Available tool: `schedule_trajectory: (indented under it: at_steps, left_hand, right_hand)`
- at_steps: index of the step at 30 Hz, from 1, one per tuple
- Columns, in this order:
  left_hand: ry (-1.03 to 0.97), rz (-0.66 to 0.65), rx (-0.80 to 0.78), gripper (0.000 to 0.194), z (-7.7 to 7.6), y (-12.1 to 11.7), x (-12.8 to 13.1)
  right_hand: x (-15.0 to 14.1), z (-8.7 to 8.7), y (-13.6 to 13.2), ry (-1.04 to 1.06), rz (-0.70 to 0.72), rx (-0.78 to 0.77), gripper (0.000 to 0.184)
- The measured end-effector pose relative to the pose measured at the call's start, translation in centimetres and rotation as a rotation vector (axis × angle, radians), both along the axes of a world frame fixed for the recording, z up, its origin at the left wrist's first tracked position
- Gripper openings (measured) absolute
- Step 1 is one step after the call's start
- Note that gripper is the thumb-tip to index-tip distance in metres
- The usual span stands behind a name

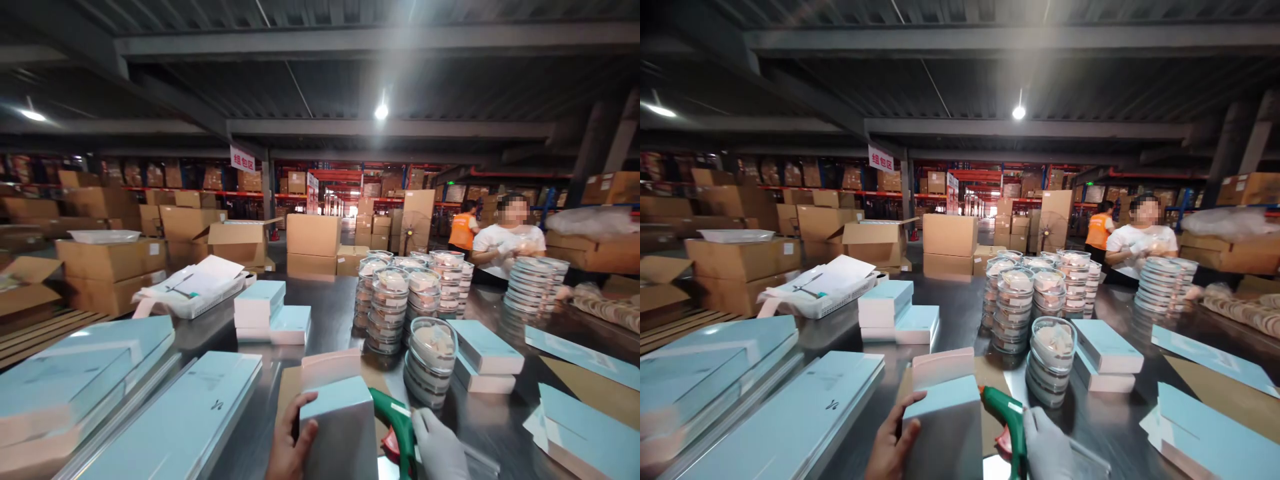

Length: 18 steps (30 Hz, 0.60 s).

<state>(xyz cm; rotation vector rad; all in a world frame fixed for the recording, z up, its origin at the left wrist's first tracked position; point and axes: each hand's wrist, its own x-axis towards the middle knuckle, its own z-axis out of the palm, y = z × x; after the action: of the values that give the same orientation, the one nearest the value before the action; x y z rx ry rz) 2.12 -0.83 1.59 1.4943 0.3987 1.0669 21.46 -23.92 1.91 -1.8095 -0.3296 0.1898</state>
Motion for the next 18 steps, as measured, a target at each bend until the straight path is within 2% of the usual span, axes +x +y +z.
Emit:
schedule_trajectory:
  at_steps: [2, 4, 7, 9, 12, 13, 16, 18]
  left_hand:
    - [-0.007, -0.045, 0.008, 0.073, -0.1, 0.0, 0.1]
    - [-0.024, -0.119, 0.023, 0.07, -0.4, -0.2, 0.3]
    - [-0.072, -0.188, 0.028, 0.062, -1.6, -0.3, 1.0]
    - [-0.161, -0.181, -0.023, 0.054, -2.5, -0.1, 1.4]
    - [-0.319, -0.187, -0.045, 0.051, -2.9, 0.8, 1.6]
    - [-0.336, -0.222, 0.023, 0.05, -2.6, 1.2, 1.5]
    - [-0.29, -0.393, 0.377, 0.037, -1.1, 2.6, 0.7]
    - [-0.278, -0.468, 0.533, 0.03, -0.2, 3.2, 0.4]
  right_hand:
    - [-1.4, 2.1, 1.8, -0.088, 0.043, 0.084, 0.058]
    - [-3.2, 4.2, 4.2, -0.036, 0.246, 0.261, 0.079]
    - [-5.0, 6.0, 6.4, 0.02, 0.549, 0.36, 0.085]
    - [-4.9, 5.8, 6.1, -0.061, 0.647, 0.338, 0.088]
    - [-3.8, 3.9, 4.1, -0.274, 0.649, 0.237, 0.087]
    - [-3.5, 3.2, 3.5, -0.315, 0.65, 0.208, 0.078]
    - [-3.5, 1.6, 2.5, -0.428, 0.74, 0.188, 0.04]
    - [-3.8, 1.4, 2.5, -0.559, 0.789, 0.193, 0.031]
